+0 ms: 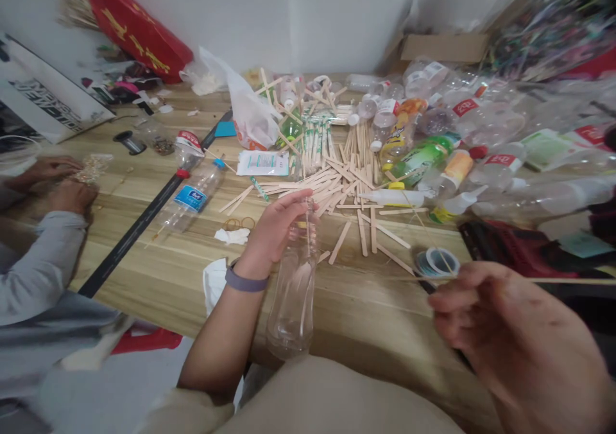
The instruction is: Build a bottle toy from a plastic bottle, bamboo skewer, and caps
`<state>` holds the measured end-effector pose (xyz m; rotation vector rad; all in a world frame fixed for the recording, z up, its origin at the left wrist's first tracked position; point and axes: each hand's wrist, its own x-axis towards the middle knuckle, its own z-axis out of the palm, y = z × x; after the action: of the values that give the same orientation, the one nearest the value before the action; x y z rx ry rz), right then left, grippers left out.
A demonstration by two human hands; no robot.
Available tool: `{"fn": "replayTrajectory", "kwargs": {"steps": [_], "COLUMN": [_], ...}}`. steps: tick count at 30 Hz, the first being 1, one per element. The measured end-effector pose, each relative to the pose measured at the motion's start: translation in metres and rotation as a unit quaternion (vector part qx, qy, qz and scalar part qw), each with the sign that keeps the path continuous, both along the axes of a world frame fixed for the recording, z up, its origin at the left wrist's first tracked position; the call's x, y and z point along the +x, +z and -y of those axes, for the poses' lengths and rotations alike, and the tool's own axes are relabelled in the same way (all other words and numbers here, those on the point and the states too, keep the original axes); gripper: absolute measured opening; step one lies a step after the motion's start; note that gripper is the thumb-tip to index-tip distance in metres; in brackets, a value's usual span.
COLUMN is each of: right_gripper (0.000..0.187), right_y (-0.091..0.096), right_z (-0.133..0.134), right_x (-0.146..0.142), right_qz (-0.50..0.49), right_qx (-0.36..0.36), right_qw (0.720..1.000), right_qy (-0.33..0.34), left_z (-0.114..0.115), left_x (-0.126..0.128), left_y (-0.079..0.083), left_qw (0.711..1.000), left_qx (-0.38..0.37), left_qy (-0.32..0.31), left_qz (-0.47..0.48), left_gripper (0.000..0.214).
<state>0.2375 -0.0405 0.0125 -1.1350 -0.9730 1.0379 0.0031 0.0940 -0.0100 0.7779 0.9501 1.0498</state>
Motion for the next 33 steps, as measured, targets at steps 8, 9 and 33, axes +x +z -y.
{"fn": "replayTrajectory", "kwargs": {"steps": [8, 9, 33], "right_gripper": [0.019, 0.021, 0.036], "right_y": [-0.018, -0.019, -0.012], "right_z": [0.019, 0.021, 0.015], "right_x": [-0.031, -0.031, -0.032], "right_qz": [0.084, 0.115, 0.349], "right_qx": [0.096, 0.098, 0.219], "right_qw": [0.991, 0.988, 0.907], "right_qy": [-0.030, -0.023, 0.088], "left_z": [0.004, 0.004, 0.004], "left_x": [0.004, 0.004, 0.006], "left_y": [-0.001, -0.001, 0.000], "left_qw": [0.999, 0.999, 0.997], "left_qx": [0.016, 0.020, 0.002], "left_qy": [0.018, 0.019, 0.043], "left_qz": [-0.032, -0.037, -0.064], "left_gripper": [0.033, 0.034, 0.031]}}
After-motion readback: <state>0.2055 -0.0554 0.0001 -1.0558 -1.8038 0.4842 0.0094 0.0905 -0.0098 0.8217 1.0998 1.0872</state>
